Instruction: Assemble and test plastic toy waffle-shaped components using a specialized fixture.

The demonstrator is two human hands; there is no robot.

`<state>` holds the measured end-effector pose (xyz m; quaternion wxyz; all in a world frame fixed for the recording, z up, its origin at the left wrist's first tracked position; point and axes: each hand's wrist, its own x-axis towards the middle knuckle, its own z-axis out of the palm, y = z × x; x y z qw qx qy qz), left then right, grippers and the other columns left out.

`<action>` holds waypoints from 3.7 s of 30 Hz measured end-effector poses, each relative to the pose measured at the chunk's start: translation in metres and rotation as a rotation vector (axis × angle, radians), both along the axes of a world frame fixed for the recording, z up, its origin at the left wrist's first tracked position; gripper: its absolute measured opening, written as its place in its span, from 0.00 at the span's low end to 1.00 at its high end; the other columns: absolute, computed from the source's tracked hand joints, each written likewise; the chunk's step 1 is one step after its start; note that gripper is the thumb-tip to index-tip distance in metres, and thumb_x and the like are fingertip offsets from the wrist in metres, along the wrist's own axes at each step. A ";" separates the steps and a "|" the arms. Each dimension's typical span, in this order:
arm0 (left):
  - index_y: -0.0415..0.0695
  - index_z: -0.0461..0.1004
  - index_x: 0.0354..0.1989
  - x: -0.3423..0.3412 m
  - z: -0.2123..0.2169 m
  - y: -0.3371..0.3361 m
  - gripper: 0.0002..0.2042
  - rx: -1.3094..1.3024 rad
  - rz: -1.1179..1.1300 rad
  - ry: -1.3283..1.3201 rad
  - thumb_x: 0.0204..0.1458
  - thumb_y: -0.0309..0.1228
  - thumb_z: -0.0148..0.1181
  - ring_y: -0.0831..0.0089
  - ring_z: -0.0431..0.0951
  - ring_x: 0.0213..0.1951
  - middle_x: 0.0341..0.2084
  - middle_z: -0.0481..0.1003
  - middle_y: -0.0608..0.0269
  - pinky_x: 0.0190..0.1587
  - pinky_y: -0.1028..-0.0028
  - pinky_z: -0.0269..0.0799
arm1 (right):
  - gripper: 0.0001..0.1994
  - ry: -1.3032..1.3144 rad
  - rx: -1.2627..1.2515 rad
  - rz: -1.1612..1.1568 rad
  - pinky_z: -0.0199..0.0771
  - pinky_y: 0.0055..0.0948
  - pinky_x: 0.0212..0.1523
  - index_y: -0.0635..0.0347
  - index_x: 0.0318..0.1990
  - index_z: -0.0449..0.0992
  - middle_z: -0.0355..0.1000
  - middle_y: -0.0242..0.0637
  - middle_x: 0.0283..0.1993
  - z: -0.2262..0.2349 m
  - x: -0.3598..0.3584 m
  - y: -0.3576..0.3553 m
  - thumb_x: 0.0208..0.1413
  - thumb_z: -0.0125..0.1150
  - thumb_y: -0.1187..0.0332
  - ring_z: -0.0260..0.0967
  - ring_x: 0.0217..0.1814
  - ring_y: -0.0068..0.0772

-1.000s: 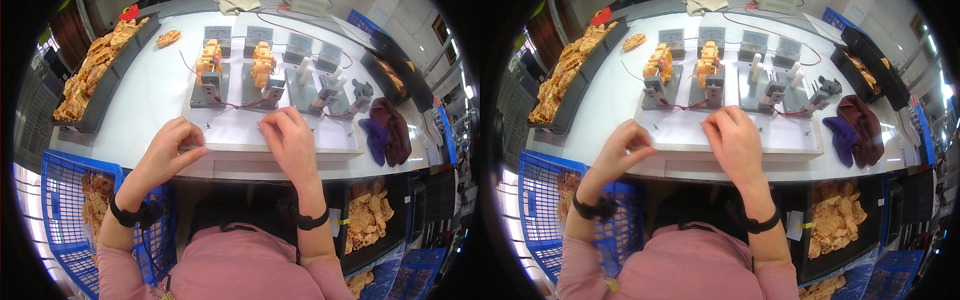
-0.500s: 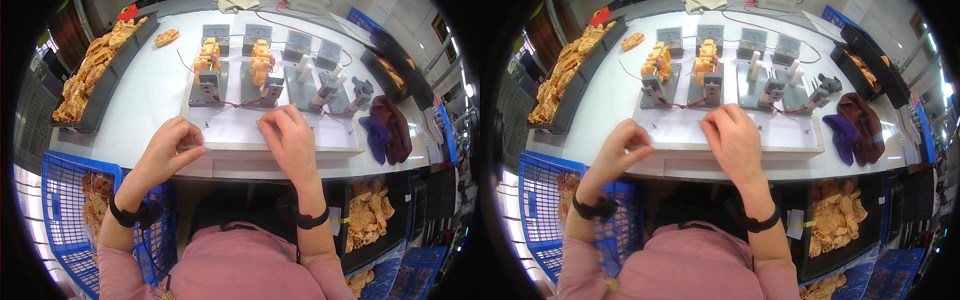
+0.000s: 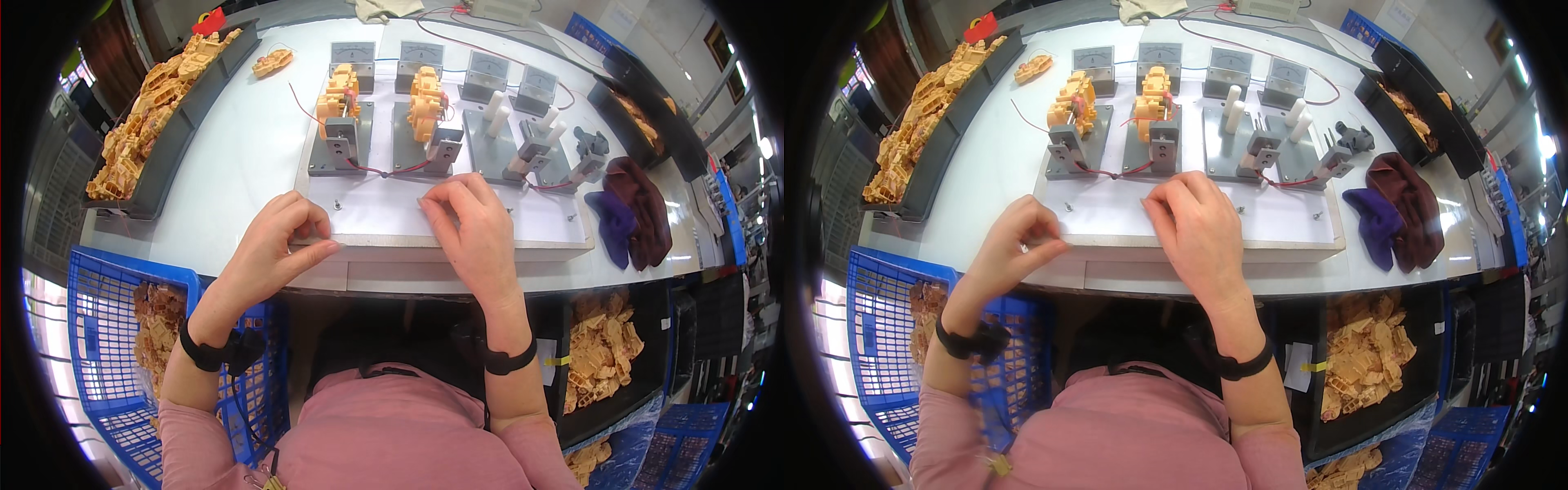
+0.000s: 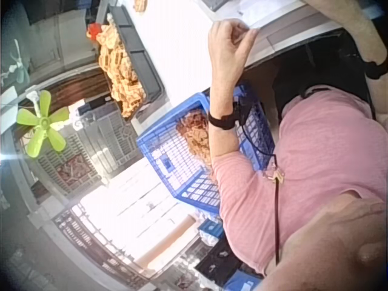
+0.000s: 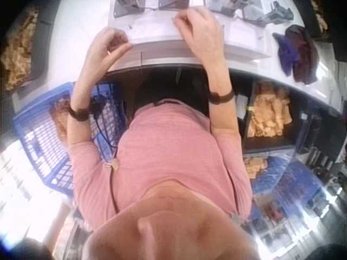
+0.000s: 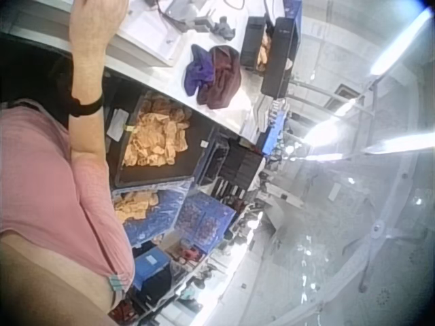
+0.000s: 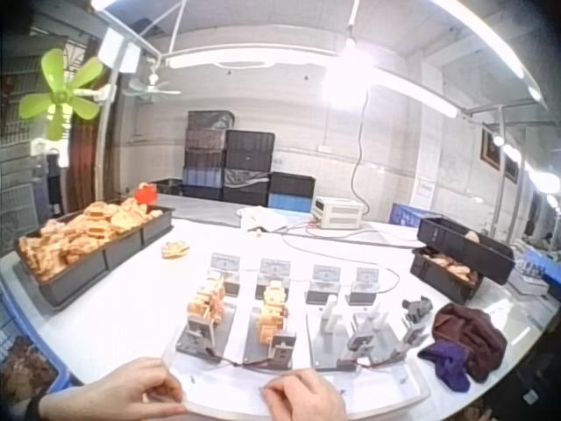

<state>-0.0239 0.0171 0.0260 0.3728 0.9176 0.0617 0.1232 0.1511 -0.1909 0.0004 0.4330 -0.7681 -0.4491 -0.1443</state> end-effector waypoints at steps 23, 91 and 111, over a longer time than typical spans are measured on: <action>0.43 0.75 0.36 0.000 0.000 0.000 0.08 0.020 0.009 -0.002 0.52 0.27 0.70 0.75 0.71 0.36 0.33 0.70 0.66 0.40 0.77 0.68 | 0.05 -0.039 0.040 -0.024 0.71 0.38 0.38 0.57 0.31 0.78 0.74 0.34 0.36 -0.001 -0.001 0.002 0.52 0.69 0.71 0.73 0.38 0.41; 0.44 0.65 0.40 0.001 -0.032 0.026 0.08 -0.227 -0.010 0.031 0.62 0.27 0.60 0.85 0.64 0.33 0.32 0.61 0.72 0.32 0.84 0.66 | 0.09 -0.033 0.187 0.035 0.68 0.39 0.46 0.56 0.28 0.72 0.68 0.36 0.37 -0.024 0.006 0.008 0.48 0.69 0.69 0.69 0.43 0.43; 0.43 0.65 0.38 0.002 -0.028 0.022 0.07 -0.104 -0.006 0.024 0.61 0.25 0.59 0.83 0.62 0.33 0.32 0.60 0.71 0.37 0.82 0.60 | 0.07 -0.012 0.164 -0.015 0.68 0.40 0.47 0.58 0.29 0.74 0.69 0.38 0.38 -0.026 0.004 0.013 0.50 0.68 0.69 0.69 0.45 0.43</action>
